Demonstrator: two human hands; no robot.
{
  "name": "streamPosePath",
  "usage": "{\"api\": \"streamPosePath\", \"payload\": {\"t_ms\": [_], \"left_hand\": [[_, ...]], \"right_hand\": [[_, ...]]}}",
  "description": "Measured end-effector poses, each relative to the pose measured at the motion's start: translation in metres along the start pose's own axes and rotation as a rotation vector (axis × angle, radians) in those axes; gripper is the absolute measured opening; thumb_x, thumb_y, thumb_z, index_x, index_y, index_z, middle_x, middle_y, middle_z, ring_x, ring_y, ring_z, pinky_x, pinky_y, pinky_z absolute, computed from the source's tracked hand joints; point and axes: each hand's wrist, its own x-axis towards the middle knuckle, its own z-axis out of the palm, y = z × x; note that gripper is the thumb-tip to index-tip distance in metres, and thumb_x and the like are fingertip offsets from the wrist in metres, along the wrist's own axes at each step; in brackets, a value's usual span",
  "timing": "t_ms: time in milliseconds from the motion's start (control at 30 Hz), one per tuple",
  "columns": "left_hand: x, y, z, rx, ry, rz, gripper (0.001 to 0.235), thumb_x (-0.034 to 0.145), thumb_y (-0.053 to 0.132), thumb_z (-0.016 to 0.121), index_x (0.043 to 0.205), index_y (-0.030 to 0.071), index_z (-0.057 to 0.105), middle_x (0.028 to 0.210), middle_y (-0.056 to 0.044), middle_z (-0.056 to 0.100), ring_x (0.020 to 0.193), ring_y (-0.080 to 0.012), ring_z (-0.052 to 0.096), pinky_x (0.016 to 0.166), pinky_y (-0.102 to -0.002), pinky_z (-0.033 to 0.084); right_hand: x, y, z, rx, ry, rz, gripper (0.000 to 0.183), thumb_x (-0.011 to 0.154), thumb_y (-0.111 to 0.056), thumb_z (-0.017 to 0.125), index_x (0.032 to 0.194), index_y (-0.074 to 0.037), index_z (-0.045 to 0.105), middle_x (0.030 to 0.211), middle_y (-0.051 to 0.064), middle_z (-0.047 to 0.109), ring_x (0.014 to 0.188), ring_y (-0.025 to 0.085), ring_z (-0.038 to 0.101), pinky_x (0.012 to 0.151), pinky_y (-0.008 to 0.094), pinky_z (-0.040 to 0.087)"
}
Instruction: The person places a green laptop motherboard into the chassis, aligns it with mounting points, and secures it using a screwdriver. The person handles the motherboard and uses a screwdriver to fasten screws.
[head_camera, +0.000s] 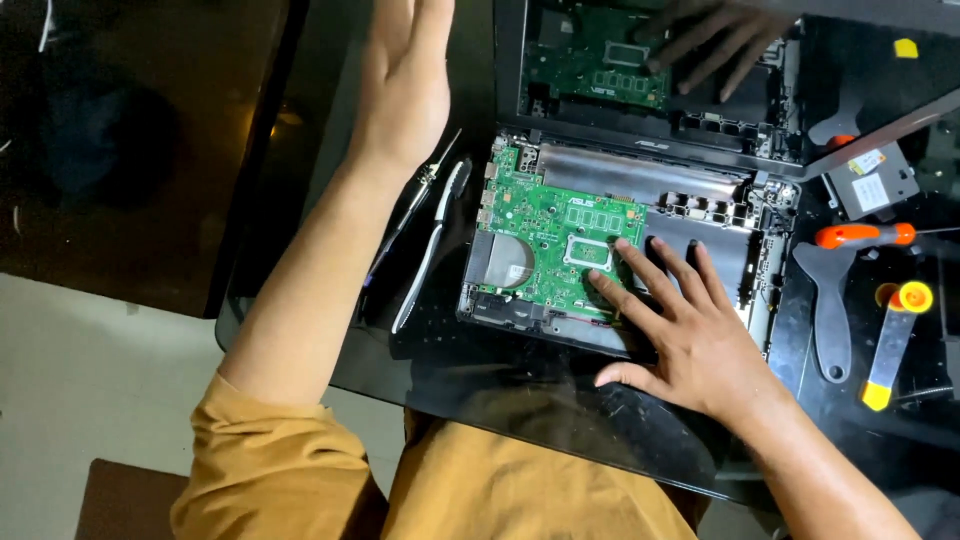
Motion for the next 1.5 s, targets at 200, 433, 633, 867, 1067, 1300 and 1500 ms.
{"api": "streamPosePath", "payload": {"t_ms": [200, 433, 633, 867, 1067, 1300, 1500], "left_hand": [[-0.064, 0.023, -0.045, 0.211, -0.025, -0.115, 0.018, 0.11, 0.025, 0.054, 0.115, 0.008, 0.057, 0.11, -0.007, 0.066, 0.089, -0.0195, 0.064, 0.078, -0.034, 0.049], [-0.147, 0.012, -0.039, 0.67, -0.129, -0.313, 0.025, 0.1, 0.023, 0.072, 0.113, 0.003, 0.063, 0.105, -0.013, 0.068, 0.097, -0.0315, 0.067, 0.084, -0.044, 0.055], [-0.163, 0.016, -0.024, 0.769, -0.106, -0.412, 0.019, 0.102, 0.02, 0.068, 0.112, 0.004, 0.065, 0.106, -0.014, 0.069, 0.093, -0.0336, 0.068, 0.076, -0.044, 0.058], [-0.165, 0.046, -0.033, 0.74, -0.002, -0.317, 0.008, 0.107, 0.005, 0.061, 0.113, 0.004, 0.055, 0.107, -0.015, 0.059, 0.087, -0.0313, 0.07, 0.072, -0.039, 0.061], [-0.174, 0.087, -0.02, 0.675, -0.104, -0.077, 0.009, 0.106, 0.01, 0.056, 0.108, 0.003, 0.061, 0.084, -0.011, 0.059, 0.072, -0.0284, 0.055, 0.067, -0.04, 0.046], [-0.173, 0.106, 0.012, 0.593, -0.243, 0.136, 0.013, 0.104, 0.022, 0.063, 0.103, 0.01, 0.067, 0.083, -0.001, 0.061, 0.064, -0.0187, 0.049, 0.061, -0.032, 0.041], [-0.17, 0.111, 0.027, 0.534, -0.222, 0.213, 0.014, 0.103, 0.021, 0.068, 0.101, 0.007, 0.069, 0.079, -0.002, 0.062, 0.063, -0.0171, 0.049, 0.059, -0.032, 0.04]], "right_hand": [[-0.001, 0.0, -0.002, -0.023, -0.01, 0.015, 0.097, 0.082, -0.085, 0.042, 0.155, -0.021, 0.046, 0.164, 0.012, 0.041, 0.147, 0.042, 0.043, 0.126, 0.063, 0.022], [-0.001, -0.004, -0.005, 0.042, 0.001, 0.003, 0.091, 0.083, -0.079, 0.046, 0.149, -0.016, 0.051, 0.159, 0.012, 0.048, 0.145, 0.04, 0.046, 0.125, 0.062, 0.027], [-0.002, -0.005, -0.008, 0.083, 0.094, -0.011, 0.075, 0.085, -0.063, 0.064, 0.137, -0.009, 0.061, 0.143, 0.013, 0.062, 0.131, 0.036, 0.059, 0.108, 0.051, 0.047], [-0.01, -0.002, -0.01, 0.218, 0.242, -0.022, 0.051, 0.088, -0.028, 0.08, 0.124, 0.002, 0.061, 0.126, 0.016, 0.068, 0.115, 0.033, 0.065, 0.101, 0.039, 0.05], [-0.025, -0.005, 0.006, 0.217, 0.465, -0.025, 0.04, 0.089, -0.02, 0.086, 0.115, 0.0, 0.063, 0.106, 0.014, 0.072, 0.094, 0.029, 0.066, 0.083, 0.036, 0.053], [-0.018, -0.014, -0.006, 0.148, 0.503, -0.053, 0.031, 0.089, -0.013, 0.09, 0.105, -0.004, 0.065, 0.101, 0.008, 0.071, 0.085, 0.023, 0.066, 0.082, 0.035, 0.053], [-0.009, -0.018, -0.017, 0.244, 0.521, -0.09, 0.021, 0.085, -0.007, 0.09, 0.097, -0.003, 0.073, 0.091, 0.009, 0.07, 0.082, 0.023, 0.062, 0.076, 0.032, 0.053]]}}
